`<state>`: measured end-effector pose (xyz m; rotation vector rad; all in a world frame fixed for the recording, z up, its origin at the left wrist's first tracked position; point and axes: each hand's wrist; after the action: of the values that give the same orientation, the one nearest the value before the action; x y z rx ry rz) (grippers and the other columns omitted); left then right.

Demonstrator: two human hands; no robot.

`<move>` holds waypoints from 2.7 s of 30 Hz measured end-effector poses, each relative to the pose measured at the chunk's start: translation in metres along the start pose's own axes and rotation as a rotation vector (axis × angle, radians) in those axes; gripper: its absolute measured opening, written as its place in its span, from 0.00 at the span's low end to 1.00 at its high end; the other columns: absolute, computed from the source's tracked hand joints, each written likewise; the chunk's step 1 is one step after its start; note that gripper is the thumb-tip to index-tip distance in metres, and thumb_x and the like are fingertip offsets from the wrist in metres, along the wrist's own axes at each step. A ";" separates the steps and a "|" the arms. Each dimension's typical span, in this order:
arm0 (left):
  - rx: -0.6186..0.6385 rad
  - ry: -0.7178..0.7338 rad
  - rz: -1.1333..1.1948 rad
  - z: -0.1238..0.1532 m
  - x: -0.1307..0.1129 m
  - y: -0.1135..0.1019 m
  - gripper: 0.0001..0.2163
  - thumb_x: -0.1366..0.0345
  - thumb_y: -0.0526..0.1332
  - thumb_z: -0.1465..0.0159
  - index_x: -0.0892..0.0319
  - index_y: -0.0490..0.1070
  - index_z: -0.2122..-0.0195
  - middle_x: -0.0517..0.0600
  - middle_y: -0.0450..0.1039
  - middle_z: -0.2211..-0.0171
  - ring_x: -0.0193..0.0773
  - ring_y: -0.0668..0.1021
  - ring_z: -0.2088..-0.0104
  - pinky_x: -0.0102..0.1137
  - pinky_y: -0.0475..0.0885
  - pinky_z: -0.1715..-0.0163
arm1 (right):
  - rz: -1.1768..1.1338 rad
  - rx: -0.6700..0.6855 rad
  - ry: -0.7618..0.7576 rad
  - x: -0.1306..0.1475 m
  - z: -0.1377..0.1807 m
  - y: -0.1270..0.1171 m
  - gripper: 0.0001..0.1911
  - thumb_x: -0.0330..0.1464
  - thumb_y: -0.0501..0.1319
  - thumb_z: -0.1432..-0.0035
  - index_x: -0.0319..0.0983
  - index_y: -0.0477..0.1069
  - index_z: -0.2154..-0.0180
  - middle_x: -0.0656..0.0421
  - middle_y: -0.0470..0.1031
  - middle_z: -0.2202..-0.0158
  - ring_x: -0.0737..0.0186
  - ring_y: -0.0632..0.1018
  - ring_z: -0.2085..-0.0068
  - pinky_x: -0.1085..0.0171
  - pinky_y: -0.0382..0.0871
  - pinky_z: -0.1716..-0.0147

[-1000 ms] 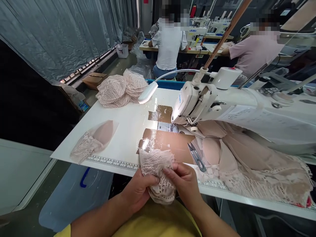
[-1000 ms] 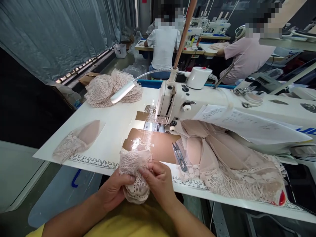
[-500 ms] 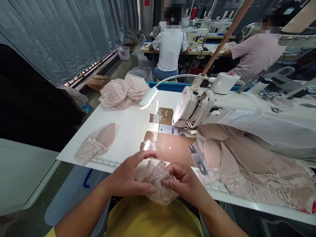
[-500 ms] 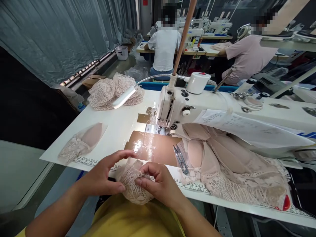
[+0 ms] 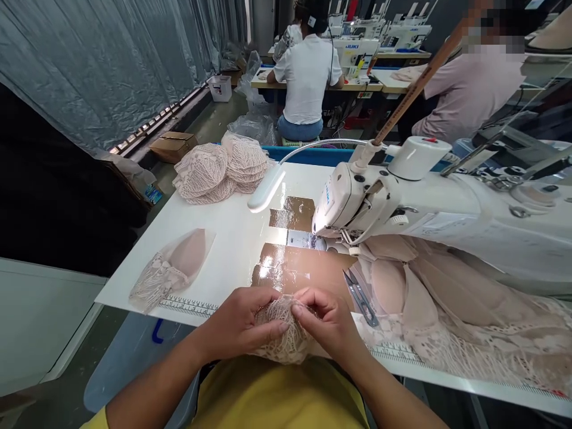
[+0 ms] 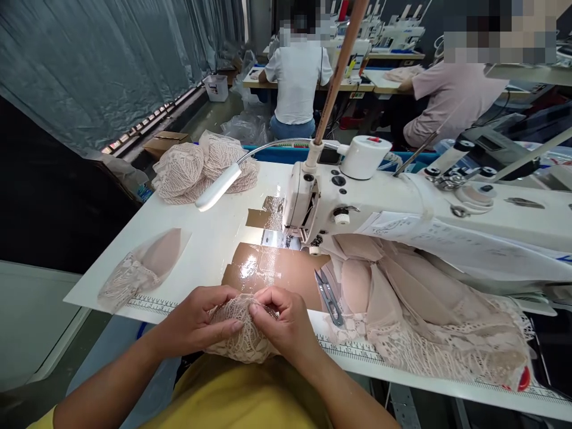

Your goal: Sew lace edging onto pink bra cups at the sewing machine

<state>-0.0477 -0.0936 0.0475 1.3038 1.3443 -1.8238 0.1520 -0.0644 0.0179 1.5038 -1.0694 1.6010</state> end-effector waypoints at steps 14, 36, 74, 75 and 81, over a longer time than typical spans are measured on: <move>0.005 -0.105 0.325 -0.027 0.010 0.011 0.11 0.60 0.60 0.38 0.62 0.66 0.73 0.45 0.60 0.75 0.31 0.63 0.73 0.25 0.59 0.73 | -0.061 0.132 0.128 0.004 -0.014 -0.021 0.12 0.40 0.64 0.45 0.38 0.73 0.64 0.58 0.74 0.68 0.64 0.73 0.68 0.67 0.68 0.69; -0.592 -0.179 0.234 -0.038 0.009 -0.043 0.11 0.59 0.64 0.43 0.60 0.66 0.75 0.43 0.60 0.80 0.30 0.63 0.79 0.25 0.58 0.77 | 0.264 -0.147 0.109 0.004 -0.016 -0.076 0.11 0.41 0.59 0.43 0.41 0.72 0.66 0.59 0.74 0.68 0.62 0.73 0.67 0.64 0.67 0.68; -0.064 0.339 -0.829 -0.119 0.021 -0.011 0.13 0.68 0.49 0.32 0.61 0.73 0.57 0.54 0.74 0.62 0.40 0.75 0.63 0.33 0.73 0.64 | 1.425 0.090 -0.072 -0.022 -0.044 -0.047 0.18 0.20 0.51 0.39 0.41 0.73 0.54 0.55 0.76 0.62 0.60 0.75 0.62 0.63 0.65 0.65; -0.031 0.396 -0.793 -0.114 0.024 -0.005 0.13 0.67 0.50 0.31 0.61 0.73 0.56 0.55 0.75 0.60 0.40 0.75 0.62 0.33 0.73 0.63 | 1.436 0.077 -0.081 -0.023 -0.044 -0.047 0.17 0.21 0.51 0.38 0.41 0.73 0.53 0.55 0.76 0.62 0.60 0.75 0.62 0.62 0.65 0.64; -0.044 0.488 -0.819 -0.119 0.052 0.019 0.13 0.67 0.53 0.32 0.62 0.72 0.50 0.58 0.74 0.50 0.45 0.75 0.57 0.41 0.75 0.60 | 1.455 -0.032 -0.083 -0.027 -0.045 -0.046 0.19 0.23 0.50 0.36 0.43 0.73 0.51 0.53 0.76 0.60 0.59 0.75 0.63 0.62 0.62 0.66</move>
<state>-0.0066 0.0153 -0.0122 1.3304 2.4419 -1.9960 0.1765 -0.0024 -0.0034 0.6198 -2.5046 2.3133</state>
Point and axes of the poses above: each hand's wrist, its own z-axis away from the middle knuckle, its own y-axis out of the palm, x = y × z
